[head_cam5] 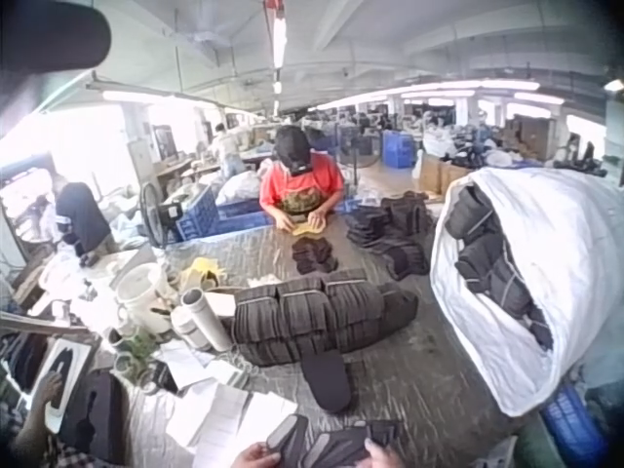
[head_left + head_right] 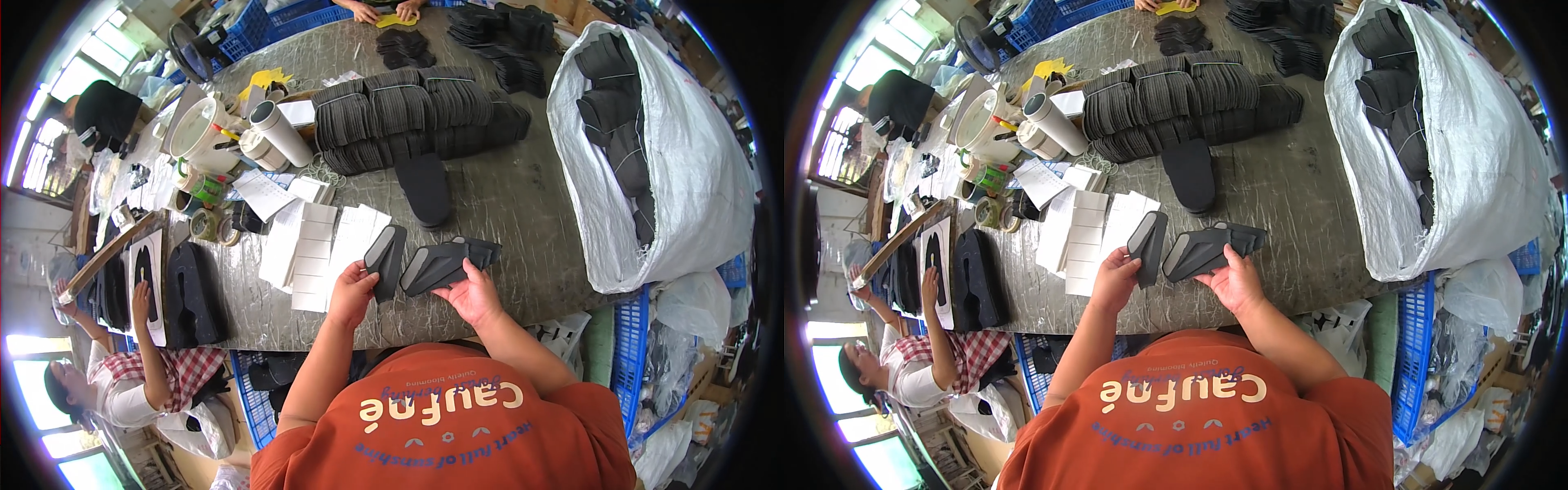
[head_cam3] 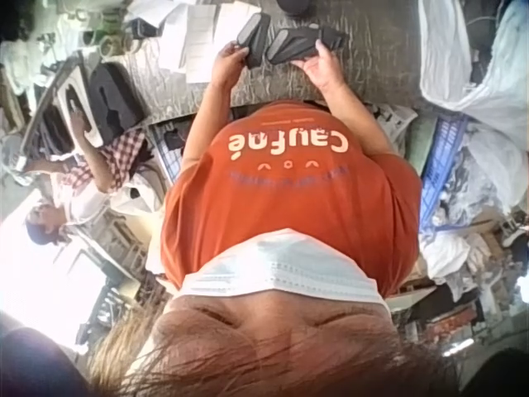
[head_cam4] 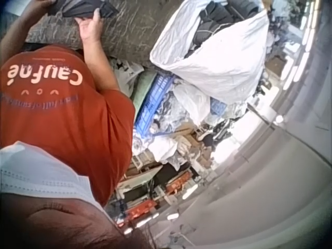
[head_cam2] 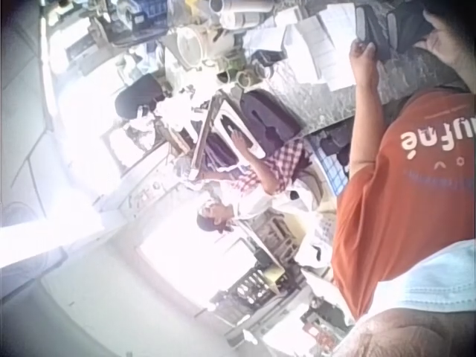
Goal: Sorting shoe upper components, inserting wooden pegs, and placing them into plastic bags.
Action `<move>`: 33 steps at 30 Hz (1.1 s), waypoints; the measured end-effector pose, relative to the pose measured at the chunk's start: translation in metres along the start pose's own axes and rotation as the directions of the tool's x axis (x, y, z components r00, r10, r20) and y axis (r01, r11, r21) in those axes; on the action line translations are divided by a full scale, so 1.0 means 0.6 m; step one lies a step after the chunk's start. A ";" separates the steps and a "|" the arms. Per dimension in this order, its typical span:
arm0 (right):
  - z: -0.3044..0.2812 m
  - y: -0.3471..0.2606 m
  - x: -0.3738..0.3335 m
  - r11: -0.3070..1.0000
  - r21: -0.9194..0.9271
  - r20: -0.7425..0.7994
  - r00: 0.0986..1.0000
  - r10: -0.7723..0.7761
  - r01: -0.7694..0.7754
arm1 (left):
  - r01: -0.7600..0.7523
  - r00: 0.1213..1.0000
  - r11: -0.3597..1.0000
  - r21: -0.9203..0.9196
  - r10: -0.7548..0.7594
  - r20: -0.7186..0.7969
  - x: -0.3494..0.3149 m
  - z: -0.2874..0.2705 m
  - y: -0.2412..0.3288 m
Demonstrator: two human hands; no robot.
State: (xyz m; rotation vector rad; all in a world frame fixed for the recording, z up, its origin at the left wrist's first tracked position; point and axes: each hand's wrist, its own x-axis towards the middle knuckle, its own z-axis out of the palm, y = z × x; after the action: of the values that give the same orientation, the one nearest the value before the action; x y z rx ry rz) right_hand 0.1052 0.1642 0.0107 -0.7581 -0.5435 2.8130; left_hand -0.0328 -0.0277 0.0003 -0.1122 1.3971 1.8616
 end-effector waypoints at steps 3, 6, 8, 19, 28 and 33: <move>-0.005 0.001 0.002 0.996 0.086 0.008 1.000 0.007 -0.008 | -0.003 1.000 0.999 -0.037 0.002 -0.026 -0.003 0.010 0.004; -0.008 0.002 0.003 0.994 0.111 0.039 0.999 0.022 -0.026 | -0.004 1.000 0.998 -0.064 0.004 0.008 -0.003 0.006 0.001; -0.011 0.003 0.004 0.992 0.119 0.027 0.999 0.028 -0.031 | -0.010 1.000 0.999 -0.043 0.010 0.023 -0.003 0.004 -0.001; -0.016 0.002 0.002 0.994 0.089 0.015 0.998 0.068 -0.069 | -0.058 0.995 0.990 0.130 0.068 -0.076 0.011 0.009 0.008; -0.011 0.017 -0.011 0.982 0.105 0.002 0.988 0.157 -0.156 | -0.134 0.989 0.732 0.668 0.053 0.140 -0.013 0.047 -0.021; -0.022 0.019 -0.001 0.979 0.112 0.101 0.982 0.157 -0.168 | -0.021 0.992 0.862 0.507 -0.046 0.121 -0.001 0.041 -0.047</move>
State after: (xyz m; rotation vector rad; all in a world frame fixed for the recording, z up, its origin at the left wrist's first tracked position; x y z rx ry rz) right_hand 0.1117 0.1576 -0.0040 -0.6816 -0.3355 3.0115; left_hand -0.0057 -0.0050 -0.0115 0.2615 1.7390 1.4016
